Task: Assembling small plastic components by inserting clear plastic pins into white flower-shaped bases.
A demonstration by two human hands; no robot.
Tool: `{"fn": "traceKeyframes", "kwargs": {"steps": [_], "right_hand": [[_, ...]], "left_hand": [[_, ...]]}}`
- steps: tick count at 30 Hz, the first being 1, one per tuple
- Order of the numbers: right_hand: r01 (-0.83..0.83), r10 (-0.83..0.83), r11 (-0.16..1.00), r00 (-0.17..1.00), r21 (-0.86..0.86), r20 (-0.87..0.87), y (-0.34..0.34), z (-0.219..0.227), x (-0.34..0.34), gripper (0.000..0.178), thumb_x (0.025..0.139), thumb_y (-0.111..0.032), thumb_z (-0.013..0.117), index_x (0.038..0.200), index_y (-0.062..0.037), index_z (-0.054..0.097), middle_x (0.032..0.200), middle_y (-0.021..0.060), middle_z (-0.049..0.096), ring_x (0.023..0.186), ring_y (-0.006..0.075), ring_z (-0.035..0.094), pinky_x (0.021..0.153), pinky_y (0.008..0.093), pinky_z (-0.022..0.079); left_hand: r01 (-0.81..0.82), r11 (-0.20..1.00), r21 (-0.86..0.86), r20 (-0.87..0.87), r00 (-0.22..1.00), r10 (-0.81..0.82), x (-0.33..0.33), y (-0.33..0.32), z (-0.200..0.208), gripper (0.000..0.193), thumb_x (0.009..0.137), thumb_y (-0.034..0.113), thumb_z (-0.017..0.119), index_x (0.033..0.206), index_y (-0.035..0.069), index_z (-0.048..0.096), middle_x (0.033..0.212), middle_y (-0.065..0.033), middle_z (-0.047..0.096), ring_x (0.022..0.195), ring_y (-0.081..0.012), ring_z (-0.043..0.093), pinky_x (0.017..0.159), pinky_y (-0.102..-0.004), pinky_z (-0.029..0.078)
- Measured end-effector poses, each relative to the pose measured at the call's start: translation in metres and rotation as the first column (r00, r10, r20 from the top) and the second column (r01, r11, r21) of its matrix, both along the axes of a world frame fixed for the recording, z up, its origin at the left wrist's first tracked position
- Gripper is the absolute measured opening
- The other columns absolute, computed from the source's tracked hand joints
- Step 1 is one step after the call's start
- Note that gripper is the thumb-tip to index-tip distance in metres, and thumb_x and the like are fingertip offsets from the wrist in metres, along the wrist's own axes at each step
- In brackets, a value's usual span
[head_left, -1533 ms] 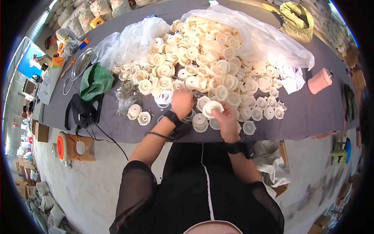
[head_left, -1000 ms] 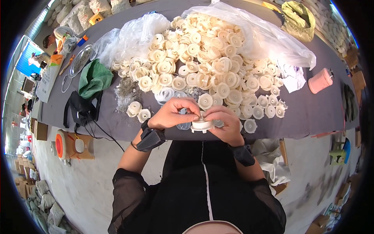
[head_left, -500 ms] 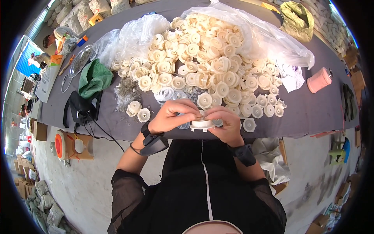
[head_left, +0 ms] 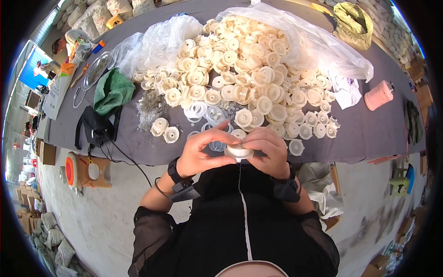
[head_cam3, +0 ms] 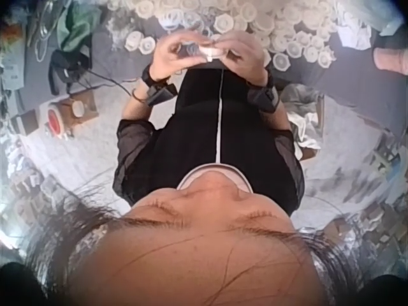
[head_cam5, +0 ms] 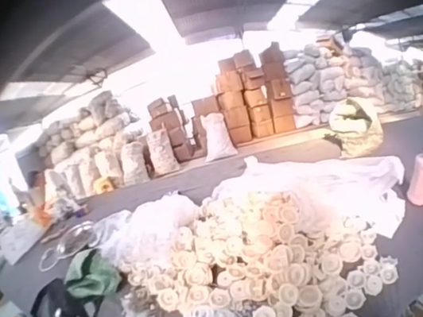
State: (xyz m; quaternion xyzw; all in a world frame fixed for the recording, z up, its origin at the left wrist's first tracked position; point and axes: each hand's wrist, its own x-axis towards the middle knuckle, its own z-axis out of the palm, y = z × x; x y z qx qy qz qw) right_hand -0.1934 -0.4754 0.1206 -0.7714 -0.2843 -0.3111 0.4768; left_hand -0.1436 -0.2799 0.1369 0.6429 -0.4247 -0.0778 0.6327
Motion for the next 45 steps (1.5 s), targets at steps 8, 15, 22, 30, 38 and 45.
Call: {"fn": "traceKeyframes", "kwargs": {"steps": [8, 15, 22, 30, 38, 45], "right_hand": [[-0.010, 0.008, 1.000, 0.999, 0.027, 0.050, 0.002, -0.002, -0.003, 0.029, 0.054, 0.002, 0.069, 0.079, -0.0078, 0.058, 0.081, 0.0035, 0.061, 0.077, 0.0238, 0.058, 0.073, 0.0347, 0.048], [0.041, -0.035, 0.998, 0.993, -0.045, 0.115, 0.004, 0.001, -0.004, 0.030, 0.055, 0.002, 0.068, 0.081, -0.0084, 0.058, 0.085, 0.0028, 0.060, 0.080, 0.0221, 0.058, 0.076, 0.0365, 0.047], [0.073, -0.060, 0.991, 0.992, -0.115, 0.107, -0.001, -0.004, -0.001, 0.030, 0.058, 0.000, 0.068, 0.085, -0.0081, 0.057, 0.082, 0.0032, 0.059, 0.077, 0.0226, 0.057, 0.073, 0.0362, 0.046], [0.536, -0.421, 0.844, 0.653, -0.008, -0.629, -0.056, -0.037, 0.047, 0.039, 0.076, -0.012, 0.065, 0.112, -0.0012, 0.054, 0.089, 0.0072, 0.060, 0.076, 0.0137, 0.057, 0.065, 0.0257, 0.046], [0.655, -0.602, 0.742, 0.744, 0.142, -0.289, -0.052, -0.048, 0.051, 0.044, 0.082, -0.010, 0.055, 0.123, 0.0000, 0.042, 0.118, 0.0146, 0.049, 0.112, 0.0239, 0.044, 0.091, 0.0347, 0.037], [0.561, -0.552, 0.828, 0.819, 0.017, -0.158, -0.027, -0.051, 0.039, 0.033, 0.076, -0.001, 0.057, 0.109, -0.0007, 0.053, 0.105, 0.0152, 0.055, 0.098, 0.0303, 0.052, 0.086, 0.0365, 0.039]], "left_hand": [[-0.050, 0.998, 0.047, 0.417, 0.908, 0.025, -0.005, -0.002, 0.011, 0.026, 0.068, 0.006, 0.073, 0.087, 0.008, 0.055, 0.090, -0.0068, 0.064, 0.089, -0.0223, 0.062, 0.098, -0.0464, 0.034], [-0.145, 0.989, 0.001, 0.149, 0.978, 0.143, -0.018, -0.005, -0.003, 0.036, 0.067, 0.000, 0.067, 0.101, 0.006, 0.056, 0.103, -0.0084, 0.059, 0.094, -0.0260, 0.057, 0.087, -0.0406, 0.042], [-0.121, 0.980, 0.159, 0.448, 0.893, 0.038, -0.006, -0.002, 0.000, 0.041, 0.065, 0.004, 0.069, 0.104, 0.005, 0.056, 0.104, -0.0108, 0.056, 0.094, -0.0274, 0.055, 0.080, -0.0355, 0.044], [-0.367, 0.921, 0.133, 0.058, 0.930, 0.362, 0.034, 0.008, -0.062, 0.023, 0.074, -0.003, 0.062, 0.095, 0.002, 0.056, 0.098, -0.0087, 0.055, 0.086, -0.0172, 0.054, 0.077, -0.0273, 0.044], [-0.422, 0.841, 0.340, 0.403, 0.873, 0.275, 0.072, -0.010, -0.087, 0.019, 0.073, 0.004, 0.060, 0.092, 0.004, 0.059, 0.092, -0.0100, 0.058, 0.085, -0.0274, 0.056, 0.074, -0.0338, 0.046], [-0.663, 0.617, 0.424, 0.687, 0.679, 0.258, 0.105, -0.049, -0.109, 0.012, 0.071, 0.008, 0.059, 0.083, 0.005, 0.059, 0.080, -0.0096, 0.055, 0.081, -0.0283, 0.054, 0.069, -0.0381, 0.044]]}}
